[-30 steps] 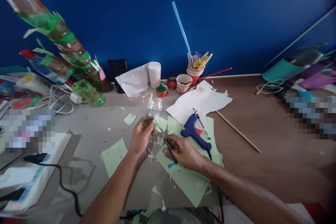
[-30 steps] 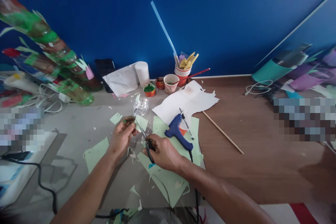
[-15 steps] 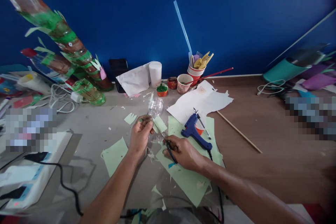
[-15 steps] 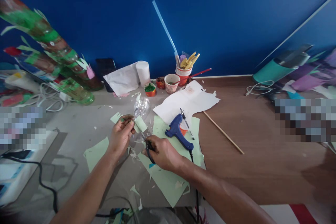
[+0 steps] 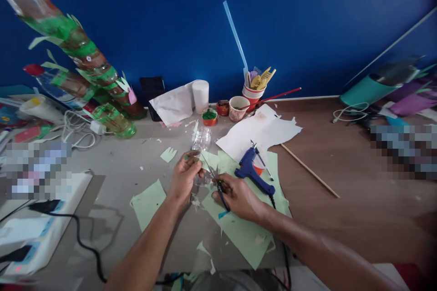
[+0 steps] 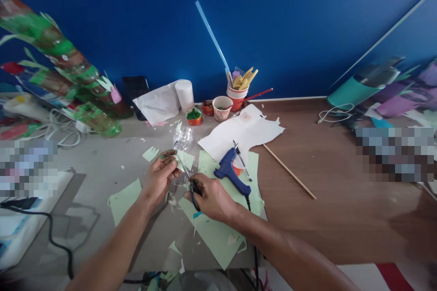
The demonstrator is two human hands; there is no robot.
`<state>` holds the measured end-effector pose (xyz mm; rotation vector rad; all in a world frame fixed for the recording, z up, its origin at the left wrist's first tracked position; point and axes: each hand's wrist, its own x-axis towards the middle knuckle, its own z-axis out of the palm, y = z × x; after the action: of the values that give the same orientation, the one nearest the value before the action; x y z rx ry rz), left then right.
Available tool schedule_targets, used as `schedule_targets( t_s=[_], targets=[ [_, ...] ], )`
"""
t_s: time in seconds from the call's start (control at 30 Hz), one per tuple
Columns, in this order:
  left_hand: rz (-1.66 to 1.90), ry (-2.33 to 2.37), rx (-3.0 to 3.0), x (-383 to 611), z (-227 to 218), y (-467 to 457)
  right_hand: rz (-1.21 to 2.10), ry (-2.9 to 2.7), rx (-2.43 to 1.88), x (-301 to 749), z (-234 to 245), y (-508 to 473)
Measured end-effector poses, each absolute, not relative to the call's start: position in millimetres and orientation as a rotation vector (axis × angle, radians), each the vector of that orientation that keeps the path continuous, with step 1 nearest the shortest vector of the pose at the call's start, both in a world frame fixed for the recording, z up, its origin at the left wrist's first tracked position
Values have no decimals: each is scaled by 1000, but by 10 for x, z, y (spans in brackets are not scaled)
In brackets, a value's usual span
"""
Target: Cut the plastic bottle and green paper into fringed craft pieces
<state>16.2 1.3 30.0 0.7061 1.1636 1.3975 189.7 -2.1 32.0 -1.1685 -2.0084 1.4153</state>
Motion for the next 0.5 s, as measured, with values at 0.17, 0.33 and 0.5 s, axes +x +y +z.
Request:
schedule_targets(
  t_s=[0.17,0.33,0.5],
  targets=[
    [1366,1106,652,171,324,20,1430,-2014,-1128,1899,323,-23],
    [1363,1103,631,171,323,16,1441,-2003,-1099,1902,294,-17],
    [1374,1123,682,160,291,21,1445,-2007,-1113,1910,278,-16]
  ],
)
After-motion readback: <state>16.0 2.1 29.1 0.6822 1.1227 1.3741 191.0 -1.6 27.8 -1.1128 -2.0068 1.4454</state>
